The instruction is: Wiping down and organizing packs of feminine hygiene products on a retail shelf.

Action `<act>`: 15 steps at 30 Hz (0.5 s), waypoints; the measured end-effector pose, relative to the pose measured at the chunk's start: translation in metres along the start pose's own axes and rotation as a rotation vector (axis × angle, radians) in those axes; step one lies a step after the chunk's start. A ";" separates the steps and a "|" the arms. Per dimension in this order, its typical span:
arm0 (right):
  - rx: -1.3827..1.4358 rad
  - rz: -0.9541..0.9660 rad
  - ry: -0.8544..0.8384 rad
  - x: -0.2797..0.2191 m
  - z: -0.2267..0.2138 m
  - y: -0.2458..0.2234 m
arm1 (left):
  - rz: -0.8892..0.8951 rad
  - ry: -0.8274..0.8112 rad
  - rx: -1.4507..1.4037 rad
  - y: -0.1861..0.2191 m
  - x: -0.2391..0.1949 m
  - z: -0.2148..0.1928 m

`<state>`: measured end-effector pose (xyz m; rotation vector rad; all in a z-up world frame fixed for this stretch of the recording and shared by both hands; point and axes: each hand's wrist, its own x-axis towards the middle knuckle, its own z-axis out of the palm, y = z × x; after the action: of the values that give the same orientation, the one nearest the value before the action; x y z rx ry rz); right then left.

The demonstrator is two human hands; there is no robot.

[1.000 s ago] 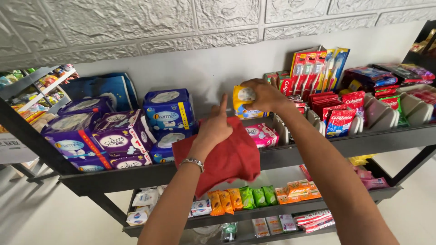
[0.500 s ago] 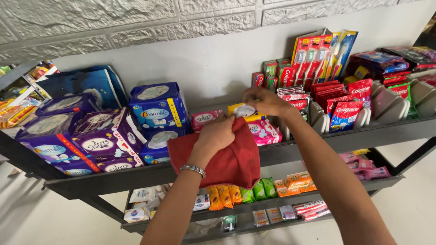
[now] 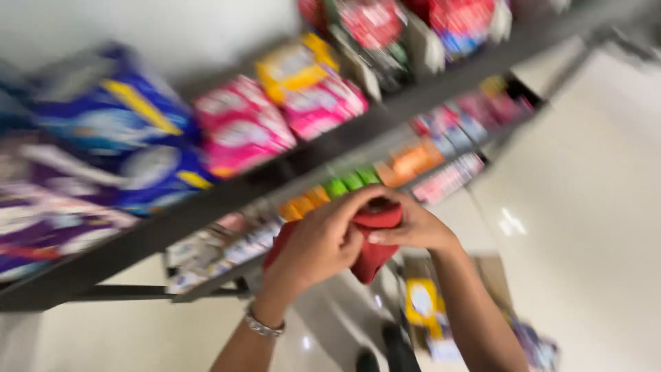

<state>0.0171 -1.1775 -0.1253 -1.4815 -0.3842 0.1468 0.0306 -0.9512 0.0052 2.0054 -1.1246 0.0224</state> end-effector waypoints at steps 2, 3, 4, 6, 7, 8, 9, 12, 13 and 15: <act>0.114 0.103 0.001 -0.058 0.002 0.029 | -0.018 -0.107 -0.141 0.003 0.004 0.028; 0.215 0.140 -0.058 -0.088 0.006 0.045 | -0.030 -0.153 -0.217 0.004 0.005 0.045; 0.257 0.178 -0.001 -0.111 0.012 0.058 | -0.052 -0.217 -0.262 -0.001 -0.003 0.068; 0.363 0.075 0.157 -0.147 0.017 0.077 | 0.016 -0.233 -0.274 -0.008 -0.011 0.111; 0.381 0.090 0.210 -0.167 0.023 0.086 | 0.016 -0.282 -0.304 -0.010 -0.013 0.136; 0.421 0.136 0.332 -0.181 0.023 0.093 | 0.089 -0.219 -0.215 -0.012 -0.010 0.159; 0.460 0.181 0.455 -0.194 0.022 0.098 | 0.163 -0.154 -0.130 -0.014 -0.008 0.182; 0.410 0.386 0.714 -0.271 -0.006 0.114 | 0.127 -0.042 0.009 -0.016 -0.024 0.247; 0.431 0.403 0.729 -0.301 -0.014 0.117 | 0.114 -0.069 -0.001 -0.027 -0.039 0.274; 0.685 0.278 1.056 -0.353 -0.041 0.120 | -0.079 -0.066 0.048 -0.050 -0.063 0.326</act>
<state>-0.2813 -1.3206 -0.3026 -0.7571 0.6762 -0.2688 -0.0860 -1.1082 -0.2679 2.1056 -1.0938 -0.0586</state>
